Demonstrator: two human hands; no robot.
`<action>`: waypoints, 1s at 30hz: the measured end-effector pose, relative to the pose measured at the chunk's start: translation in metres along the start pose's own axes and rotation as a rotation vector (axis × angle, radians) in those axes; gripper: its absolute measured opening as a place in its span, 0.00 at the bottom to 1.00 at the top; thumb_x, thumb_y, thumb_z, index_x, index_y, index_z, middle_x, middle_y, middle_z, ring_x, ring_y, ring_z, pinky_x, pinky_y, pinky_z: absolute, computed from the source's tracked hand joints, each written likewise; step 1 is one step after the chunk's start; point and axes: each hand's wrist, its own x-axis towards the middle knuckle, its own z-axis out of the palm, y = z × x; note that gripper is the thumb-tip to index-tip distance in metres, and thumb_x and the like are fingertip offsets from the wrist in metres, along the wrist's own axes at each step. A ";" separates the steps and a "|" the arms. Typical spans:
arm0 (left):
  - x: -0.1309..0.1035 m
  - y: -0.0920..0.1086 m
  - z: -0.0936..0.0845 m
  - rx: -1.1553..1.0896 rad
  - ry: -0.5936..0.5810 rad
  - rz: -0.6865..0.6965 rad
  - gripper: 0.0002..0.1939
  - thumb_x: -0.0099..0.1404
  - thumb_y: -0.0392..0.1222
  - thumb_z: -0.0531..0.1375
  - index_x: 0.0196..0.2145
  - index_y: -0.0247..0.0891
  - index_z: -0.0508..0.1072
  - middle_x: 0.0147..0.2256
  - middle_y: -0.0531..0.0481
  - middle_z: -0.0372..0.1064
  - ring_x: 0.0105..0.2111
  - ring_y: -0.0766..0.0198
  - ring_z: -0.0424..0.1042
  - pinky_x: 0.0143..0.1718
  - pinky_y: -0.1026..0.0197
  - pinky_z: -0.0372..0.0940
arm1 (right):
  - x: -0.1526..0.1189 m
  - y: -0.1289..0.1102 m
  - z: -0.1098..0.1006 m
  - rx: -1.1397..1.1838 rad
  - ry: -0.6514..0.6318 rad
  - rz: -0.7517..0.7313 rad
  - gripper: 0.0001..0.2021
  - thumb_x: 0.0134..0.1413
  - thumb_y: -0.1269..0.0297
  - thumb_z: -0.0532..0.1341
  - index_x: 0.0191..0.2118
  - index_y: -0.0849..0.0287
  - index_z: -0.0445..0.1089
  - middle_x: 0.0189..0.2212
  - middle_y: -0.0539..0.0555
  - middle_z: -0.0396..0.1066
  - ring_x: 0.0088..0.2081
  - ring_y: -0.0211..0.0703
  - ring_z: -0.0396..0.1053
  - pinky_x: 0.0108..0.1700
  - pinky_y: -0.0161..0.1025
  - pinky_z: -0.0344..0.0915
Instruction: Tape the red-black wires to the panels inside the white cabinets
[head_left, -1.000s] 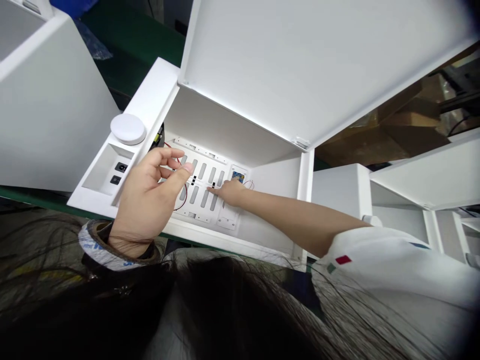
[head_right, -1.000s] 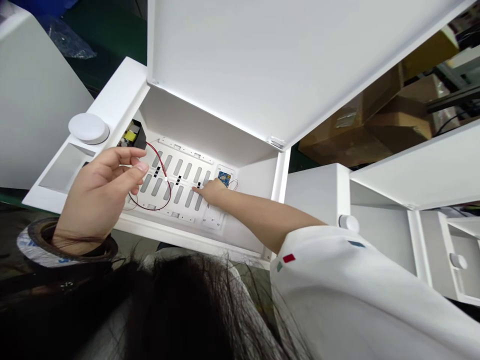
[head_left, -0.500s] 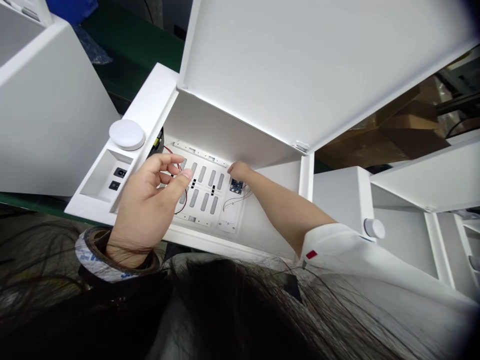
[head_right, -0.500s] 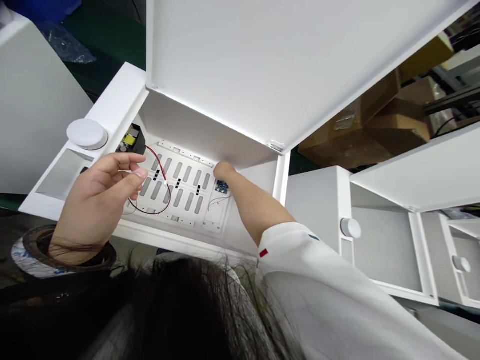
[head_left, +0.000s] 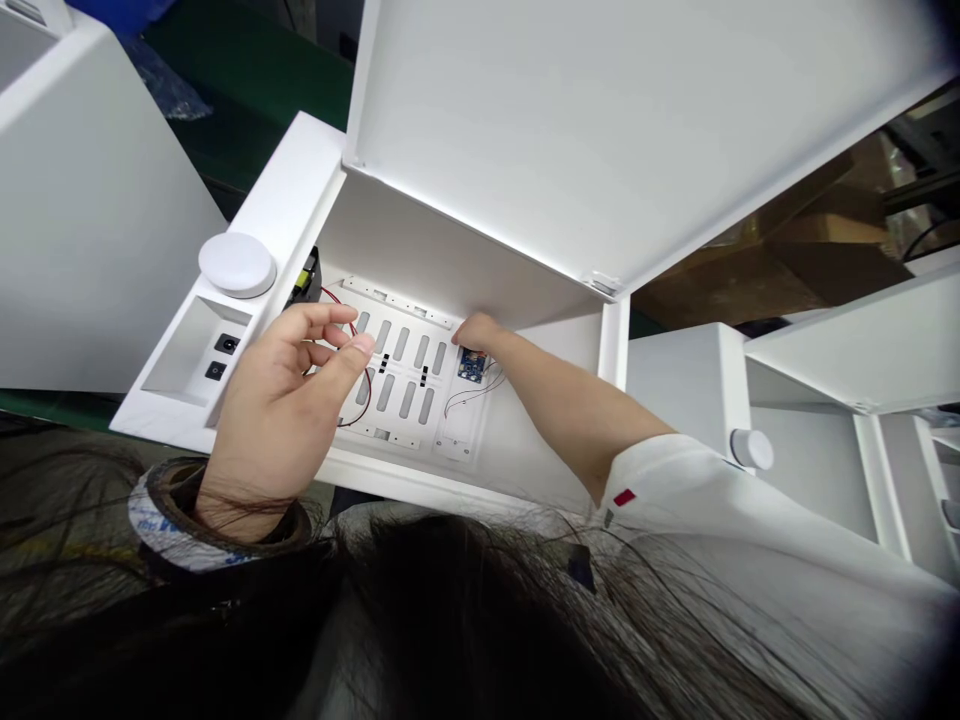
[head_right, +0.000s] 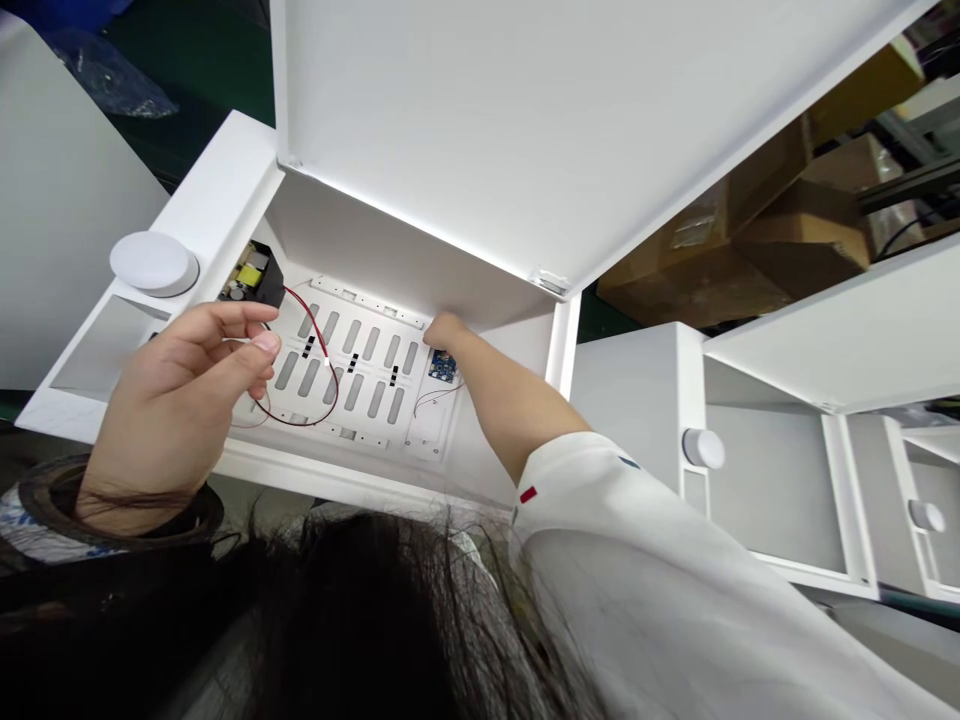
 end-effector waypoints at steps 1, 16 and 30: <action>0.000 0.000 0.000 -0.007 0.000 0.001 0.15 0.61 0.48 0.62 0.44 0.40 0.73 0.35 0.52 0.66 0.30 0.68 0.65 0.28 0.67 0.63 | -0.002 -0.003 0.001 0.006 0.023 -0.007 0.13 0.51 0.61 0.65 0.41 0.61 0.78 0.38 0.59 0.76 0.41 0.47 0.73 0.41 0.35 0.66; -0.001 -0.002 0.001 -0.029 0.017 -0.006 0.14 0.61 0.47 0.63 0.44 0.42 0.74 0.35 0.52 0.66 0.31 0.68 0.64 0.32 0.64 0.61 | -0.032 -0.053 0.036 -0.030 0.011 -0.146 0.37 0.35 0.32 0.66 0.43 0.61 0.72 0.42 0.63 0.73 0.42 0.52 0.72 0.39 0.41 0.66; -0.003 -0.004 0.001 -0.014 -0.003 -0.005 0.14 0.63 0.47 0.62 0.46 0.44 0.73 0.34 0.52 0.65 0.31 0.67 0.62 0.35 0.61 0.59 | -0.029 -0.027 0.037 -0.314 -0.037 -0.096 0.33 0.34 0.46 0.74 0.46 0.62 0.72 0.43 0.64 0.73 0.48 0.61 0.69 0.52 0.54 0.57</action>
